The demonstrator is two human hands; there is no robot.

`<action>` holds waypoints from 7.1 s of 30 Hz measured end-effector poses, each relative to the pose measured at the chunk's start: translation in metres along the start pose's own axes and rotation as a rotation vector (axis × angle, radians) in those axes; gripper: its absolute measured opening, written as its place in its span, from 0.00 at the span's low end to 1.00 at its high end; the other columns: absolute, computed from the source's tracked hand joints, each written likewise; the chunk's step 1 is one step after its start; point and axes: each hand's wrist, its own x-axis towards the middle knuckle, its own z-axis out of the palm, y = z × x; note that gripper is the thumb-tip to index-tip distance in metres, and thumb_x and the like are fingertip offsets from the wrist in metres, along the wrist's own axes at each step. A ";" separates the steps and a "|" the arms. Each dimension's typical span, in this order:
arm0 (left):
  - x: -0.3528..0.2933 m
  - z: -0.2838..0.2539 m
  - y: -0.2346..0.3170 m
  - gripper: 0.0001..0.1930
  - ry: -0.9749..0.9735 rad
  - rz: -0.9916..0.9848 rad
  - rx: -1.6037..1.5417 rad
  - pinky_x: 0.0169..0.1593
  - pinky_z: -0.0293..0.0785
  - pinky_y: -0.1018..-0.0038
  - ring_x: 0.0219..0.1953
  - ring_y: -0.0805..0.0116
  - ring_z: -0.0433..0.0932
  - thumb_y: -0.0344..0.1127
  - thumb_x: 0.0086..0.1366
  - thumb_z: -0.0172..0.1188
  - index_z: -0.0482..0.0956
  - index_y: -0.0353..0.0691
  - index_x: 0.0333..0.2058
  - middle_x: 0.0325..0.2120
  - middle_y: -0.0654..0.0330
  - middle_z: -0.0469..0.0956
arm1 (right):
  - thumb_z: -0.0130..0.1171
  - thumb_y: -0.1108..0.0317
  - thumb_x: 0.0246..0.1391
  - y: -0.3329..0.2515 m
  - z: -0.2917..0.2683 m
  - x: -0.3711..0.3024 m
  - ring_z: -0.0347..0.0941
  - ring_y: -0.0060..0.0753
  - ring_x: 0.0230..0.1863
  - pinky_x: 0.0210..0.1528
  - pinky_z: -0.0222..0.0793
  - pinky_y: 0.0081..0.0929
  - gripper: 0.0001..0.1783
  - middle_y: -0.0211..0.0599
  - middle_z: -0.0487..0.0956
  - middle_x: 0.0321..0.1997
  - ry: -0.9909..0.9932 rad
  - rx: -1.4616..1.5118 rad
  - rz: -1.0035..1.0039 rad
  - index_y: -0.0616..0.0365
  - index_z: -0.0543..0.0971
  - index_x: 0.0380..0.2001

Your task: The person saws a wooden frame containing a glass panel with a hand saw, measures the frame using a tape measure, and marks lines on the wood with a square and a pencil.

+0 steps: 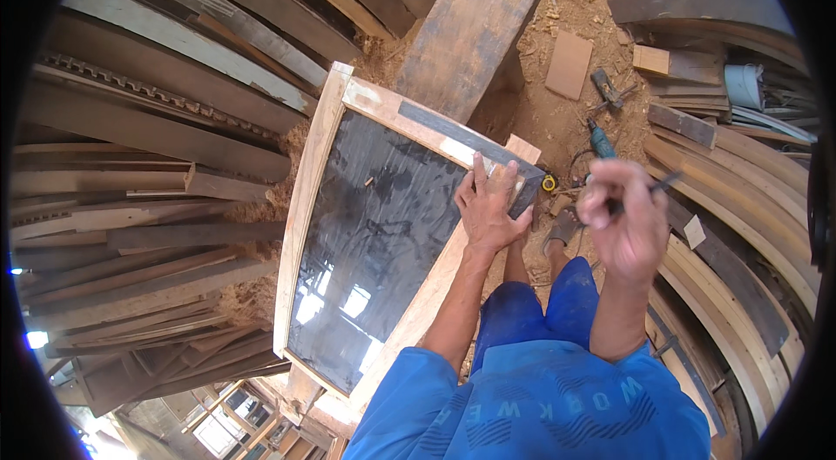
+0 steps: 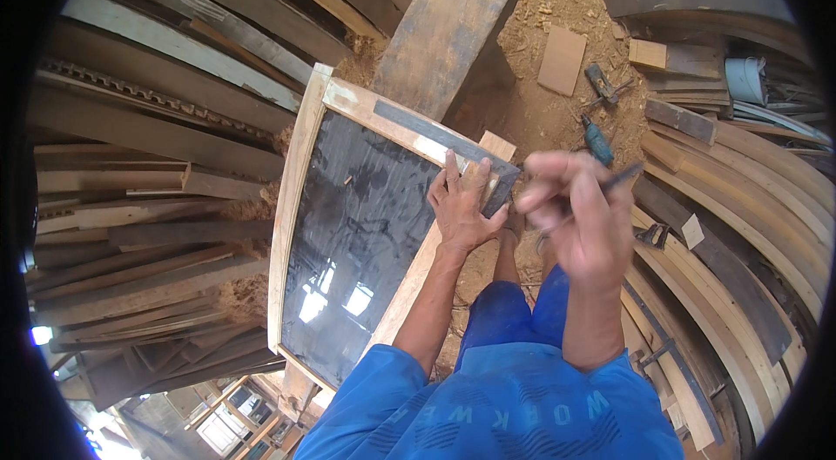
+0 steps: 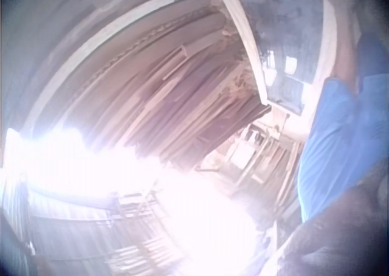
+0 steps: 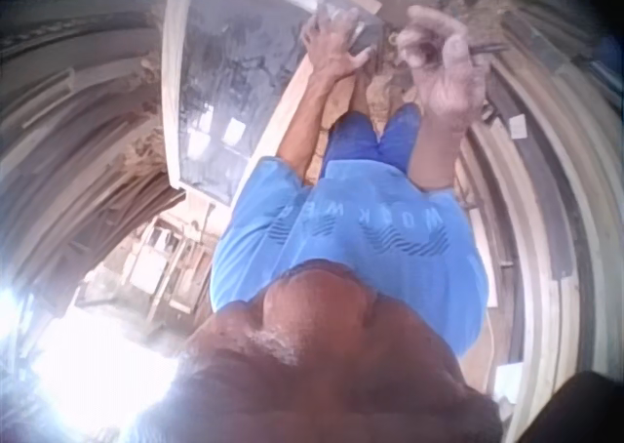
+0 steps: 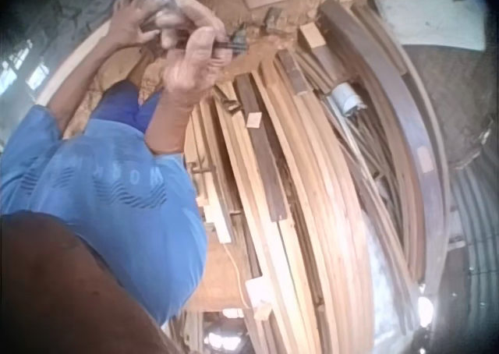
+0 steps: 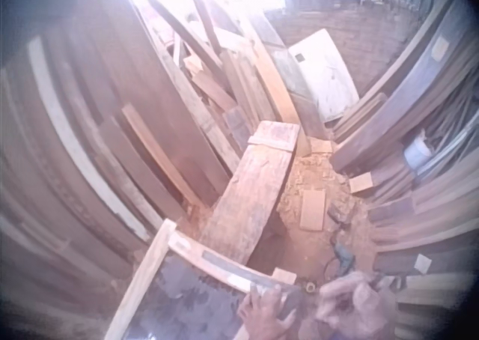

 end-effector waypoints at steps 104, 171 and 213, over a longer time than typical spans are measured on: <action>0.199 -0.152 -0.329 0.31 -0.002 0.003 0.019 0.70 0.55 0.52 0.66 0.39 0.60 0.42 0.61 0.69 0.75 0.72 0.63 0.72 0.50 0.55 | 0.73 0.59 0.45 0.176 0.049 0.083 0.71 0.49 0.47 0.49 0.69 0.44 0.27 0.41 0.77 0.41 -0.125 -1.730 0.281 0.52 0.83 0.51; -0.035 0.002 0.002 0.51 -0.014 0.064 -0.082 0.70 0.47 0.43 0.70 0.31 0.50 0.42 0.49 0.74 0.59 0.40 0.70 0.68 0.31 0.51 | 0.63 0.67 0.57 0.187 -0.080 -0.034 0.74 0.28 0.34 0.40 0.71 0.38 0.14 0.49 0.81 0.29 0.070 -0.796 0.362 0.71 0.80 0.36; -0.001 0.017 -0.003 0.44 0.072 0.114 0.045 0.64 0.55 0.49 0.58 0.41 0.62 0.47 0.49 0.71 0.70 0.66 0.68 0.73 0.34 0.49 | 0.62 0.70 0.61 0.201 -0.078 -0.015 0.72 0.16 0.32 0.34 0.71 0.23 0.10 0.29 0.81 0.32 0.291 -0.376 0.392 0.68 0.82 0.40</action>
